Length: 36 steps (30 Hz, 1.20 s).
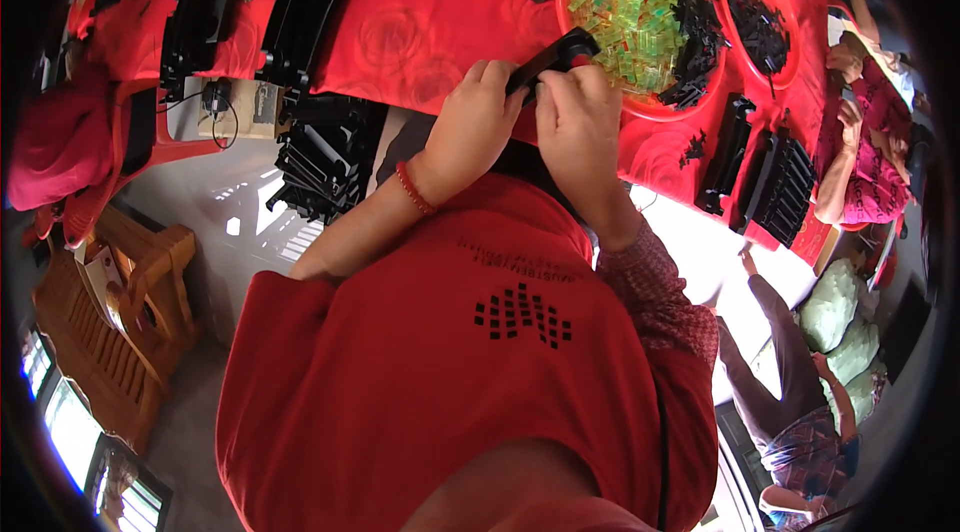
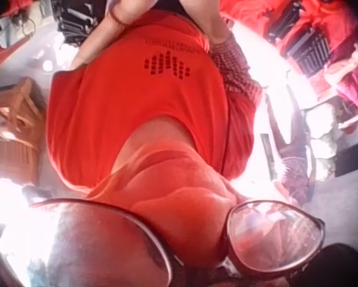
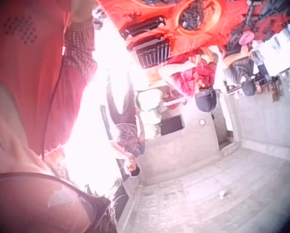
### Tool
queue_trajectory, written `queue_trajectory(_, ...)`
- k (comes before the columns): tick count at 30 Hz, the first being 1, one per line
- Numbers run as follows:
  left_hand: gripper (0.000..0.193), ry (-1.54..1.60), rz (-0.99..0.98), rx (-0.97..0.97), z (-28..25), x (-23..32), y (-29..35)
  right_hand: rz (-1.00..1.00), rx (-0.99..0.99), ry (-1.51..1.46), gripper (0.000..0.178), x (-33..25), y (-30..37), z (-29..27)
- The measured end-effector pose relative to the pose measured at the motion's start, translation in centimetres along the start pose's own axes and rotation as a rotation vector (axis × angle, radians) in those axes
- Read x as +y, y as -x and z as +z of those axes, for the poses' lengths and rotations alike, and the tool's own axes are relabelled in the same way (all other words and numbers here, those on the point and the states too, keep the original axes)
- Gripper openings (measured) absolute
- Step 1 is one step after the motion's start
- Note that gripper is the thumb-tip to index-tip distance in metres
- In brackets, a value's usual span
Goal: The person assembles plastic components by taking small plastic parts from trays and inserting them into black plastic housings by hand.
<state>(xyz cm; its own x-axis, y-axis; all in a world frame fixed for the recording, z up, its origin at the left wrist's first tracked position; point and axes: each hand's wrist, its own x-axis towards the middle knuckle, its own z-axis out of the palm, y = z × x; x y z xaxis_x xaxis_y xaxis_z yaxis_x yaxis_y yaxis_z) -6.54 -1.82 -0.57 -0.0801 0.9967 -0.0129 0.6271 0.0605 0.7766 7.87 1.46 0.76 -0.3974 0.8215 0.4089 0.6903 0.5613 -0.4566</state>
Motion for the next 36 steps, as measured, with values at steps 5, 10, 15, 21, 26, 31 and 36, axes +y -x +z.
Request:
queue_trajectory(5,0.026,-0.003,0.022,0.034,0.4,-0.9,0.7,0.055,-0.122,0.026,0.008,-0.7,-0.1,0.2)
queue_trajectory(10,0.027,0.049,-0.005,0.04,0.1,-0.8,0.7,0.095,-0.049,-0.071,0.011,-0.4,0.2,0.7)
queue_trajectory(15,0.027,0.066,-0.043,0.02,0.1,-1.2,1.2,0.168,-0.081,-0.117,0.014,-0.5,0.5,1.0)
queue_trajectory(21,0.026,0.146,-0.061,0.025,0.1,-1.3,1.2,0.045,-0.126,0.014,0.007,-0.6,0.0,0.0)
queue_trajectory(26,0.024,0.453,-0.266,0.001,0.9,-2.1,1.2,0.098,0.061,-0.079,0.015,-0.6,0.1,-0.7)
queue_trajectory(31,0.02,0.516,-0.201,0.008,1.0,-2.0,1.5,0.447,0.075,-0.456,0.04,-0.5,0.2,0.2)
queue_trajectory(36,0.024,0.564,-0.216,0.008,0.6,-1.6,1.6,0.478,-0.114,-0.547,0.044,0.3,0.3,0.7)
